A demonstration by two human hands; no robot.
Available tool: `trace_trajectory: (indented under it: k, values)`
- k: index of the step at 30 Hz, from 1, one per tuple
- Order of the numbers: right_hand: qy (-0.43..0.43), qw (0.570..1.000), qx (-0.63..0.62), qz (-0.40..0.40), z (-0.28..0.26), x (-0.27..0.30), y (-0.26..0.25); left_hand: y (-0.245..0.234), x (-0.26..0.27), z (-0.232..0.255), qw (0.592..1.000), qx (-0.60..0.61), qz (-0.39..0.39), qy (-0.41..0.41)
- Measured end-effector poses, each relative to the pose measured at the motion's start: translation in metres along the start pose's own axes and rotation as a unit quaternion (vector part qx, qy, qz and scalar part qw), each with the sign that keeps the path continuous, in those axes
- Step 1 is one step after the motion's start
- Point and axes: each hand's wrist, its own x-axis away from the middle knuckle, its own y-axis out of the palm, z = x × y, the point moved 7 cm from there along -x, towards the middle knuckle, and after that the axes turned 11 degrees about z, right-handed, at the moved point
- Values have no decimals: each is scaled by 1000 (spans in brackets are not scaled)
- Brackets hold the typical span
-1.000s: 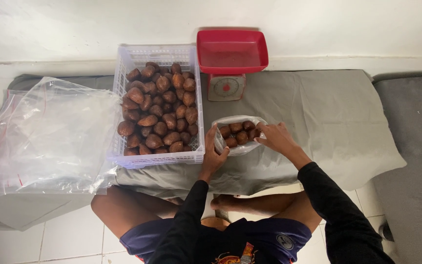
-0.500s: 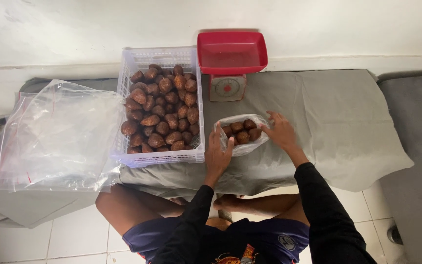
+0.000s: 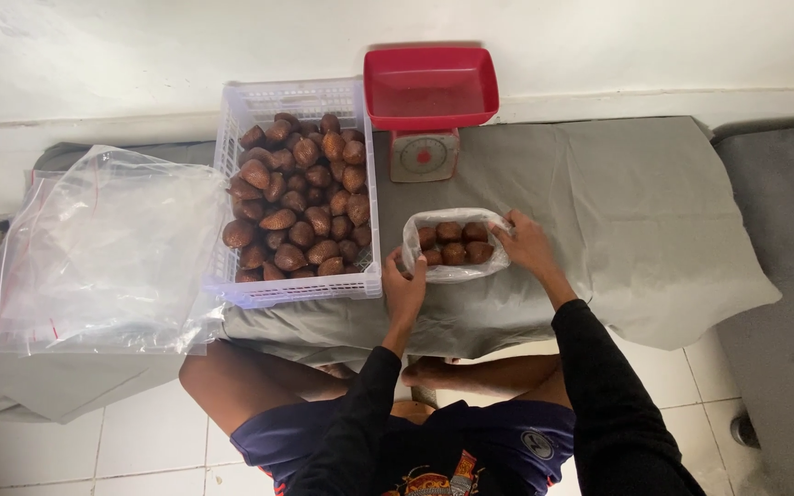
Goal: Bagging salak fruits from a scale and sealing the zip-lock bag.
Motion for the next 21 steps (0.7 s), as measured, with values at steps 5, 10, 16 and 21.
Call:
trace_trajectory:
  k: [5, 10, 16, 21]
  values:
    - [49, 998, -30, -4, 33, -1, 5, -6, 0, 34, 999, 28, -15, -20]
    - [166, 979, -89, -81, 53, 22, 22, -3, 2, 22, 987, 63, -63, -137]
    - [249, 862, -416, -150, 9, 46, 0, 10, -19, -5, 970, 136, -114, -165]
    - [254, 846, -431, -184, 56, 44, 20, -3, -2, 36, 953, 199, -101, -205]
